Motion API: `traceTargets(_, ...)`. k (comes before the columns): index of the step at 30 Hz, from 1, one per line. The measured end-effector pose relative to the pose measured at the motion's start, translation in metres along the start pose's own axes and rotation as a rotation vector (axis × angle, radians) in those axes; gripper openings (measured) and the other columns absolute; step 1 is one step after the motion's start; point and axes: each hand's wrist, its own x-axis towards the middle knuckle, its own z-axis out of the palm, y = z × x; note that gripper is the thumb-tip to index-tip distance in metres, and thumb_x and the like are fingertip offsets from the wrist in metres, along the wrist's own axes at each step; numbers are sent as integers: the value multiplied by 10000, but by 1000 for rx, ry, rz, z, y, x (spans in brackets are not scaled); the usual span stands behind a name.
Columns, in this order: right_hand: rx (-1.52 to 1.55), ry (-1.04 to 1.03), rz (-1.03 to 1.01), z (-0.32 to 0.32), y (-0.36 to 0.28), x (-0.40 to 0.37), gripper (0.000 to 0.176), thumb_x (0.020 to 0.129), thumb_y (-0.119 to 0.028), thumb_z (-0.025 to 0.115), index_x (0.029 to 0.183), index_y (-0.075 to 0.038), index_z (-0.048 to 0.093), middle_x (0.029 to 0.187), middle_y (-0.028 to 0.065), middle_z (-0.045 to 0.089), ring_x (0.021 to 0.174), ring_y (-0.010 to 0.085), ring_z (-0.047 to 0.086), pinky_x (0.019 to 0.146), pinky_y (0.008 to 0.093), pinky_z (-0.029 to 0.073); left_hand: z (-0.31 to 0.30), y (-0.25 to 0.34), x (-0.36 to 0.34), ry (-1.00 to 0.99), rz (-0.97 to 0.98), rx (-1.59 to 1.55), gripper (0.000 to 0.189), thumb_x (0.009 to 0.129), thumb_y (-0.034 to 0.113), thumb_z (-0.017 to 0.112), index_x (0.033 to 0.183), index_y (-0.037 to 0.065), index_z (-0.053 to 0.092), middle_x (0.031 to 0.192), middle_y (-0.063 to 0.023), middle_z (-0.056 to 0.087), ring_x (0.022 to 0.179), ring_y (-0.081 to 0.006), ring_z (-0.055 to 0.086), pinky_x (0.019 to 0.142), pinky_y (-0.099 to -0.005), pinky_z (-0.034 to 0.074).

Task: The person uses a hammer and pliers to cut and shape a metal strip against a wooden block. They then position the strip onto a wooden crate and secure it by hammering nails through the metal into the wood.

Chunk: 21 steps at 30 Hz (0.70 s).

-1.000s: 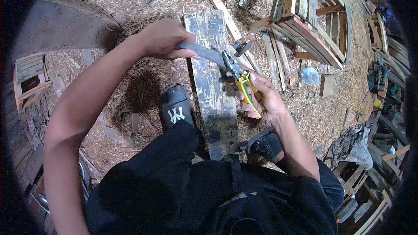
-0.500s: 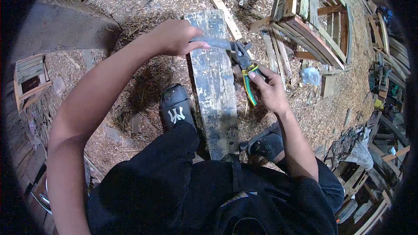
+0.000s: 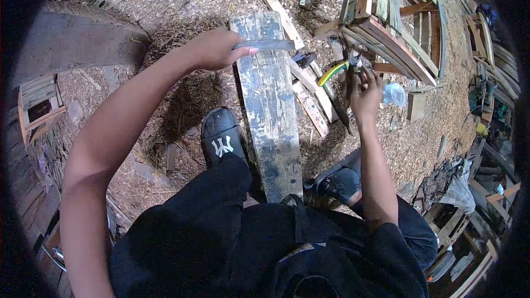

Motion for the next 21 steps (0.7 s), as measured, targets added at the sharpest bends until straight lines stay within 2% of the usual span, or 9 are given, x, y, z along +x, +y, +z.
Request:
traceTargets(1,-2,1,1,-1,-6,-6,305,968,-130,693,1230,26,694,1232,301,645,1131,436,635,953,503,524,1,-1,0,3,-4,-16,646,1064,573,494,904,-6,732,726,-216,665,702,-390,677,720,-520,532)
traceTargets(3,-88,-150,-234,-5,-16,-22,241,988,-85,662,1212,3,677,1132,220,668,937,335,692,806,450,575,1,-3,0,8,-1,-13,647,1065,571,493,907,-9,733,732,-221,669,706,-398,680,720,-524,531)
traceTargets(5,-217,-307,-192,4,-26,-43,367,956,-129,690,1296,-5,626,1181,248,653,987,393,687,849,501,568,0,1,1,15,6,-11,648,1066,569,491,911,-12,733,738,-226,673,710,-407,682,720,-528,531)
traceTargets(8,-414,-308,-351,19,-16,-60,447,953,-140,680,1366,-6,574,1197,274,645,1023,447,678,896,520,556,-4,8,2,4,-21,-18,599,1067,518,526,898,-25,713,750,-249,661,708,-420,671,707,-517,531)
traceTargets(11,-346,-411,-188,14,-29,-61,467,968,-86,630,1416,-1,527,1267,290,628,1077,472,663,922,539,545,-5,11,5,-52,-104,-34,617,1077,535,489,928,-19,717,772,-243,674,724,-420,678,720,-519,536)
traceTargets(13,-126,-432,-87,-9,-61,-56,411,992,-54,589,1392,26,539,1261,308,644,1066,484,670,915,514,552,-6,13,7,-111,-171,-5,638,1082,557,456,954,-10,720,804,-241,691,747,-425,686,737,-528,543)
traceTargets(16,146,-445,-45,-18,-61,-56,406,997,-70,609,1379,54,551,1210,311,674,1022,456,696,897,475,561,-13,24,4,-68,-181,69,665,1079,587,430,970,0,725,824,-241,701,770,-422,700,755,-533,556)
traceTargets(19,262,-350,-193,-36,-84,-56,378,1004,-10,520,1374,59,554,1232,314,666,1144,484,657,1004,494,528,-28,39,4,-102,-244,118,685,1065,617,429,978,8,730,822,-228,709,786,-407,715,762,-539,571)
traceTargets(21,267,-378,-169,-43,-90,-51,466,985,19,540,1451,28,532,1256,303,662,1167,467,655,1023,466,517,-39,43,5,-109,-223,191,688,1057,633,433,988,19,735,823,-215,713,790,-403,720,757,-537,576)
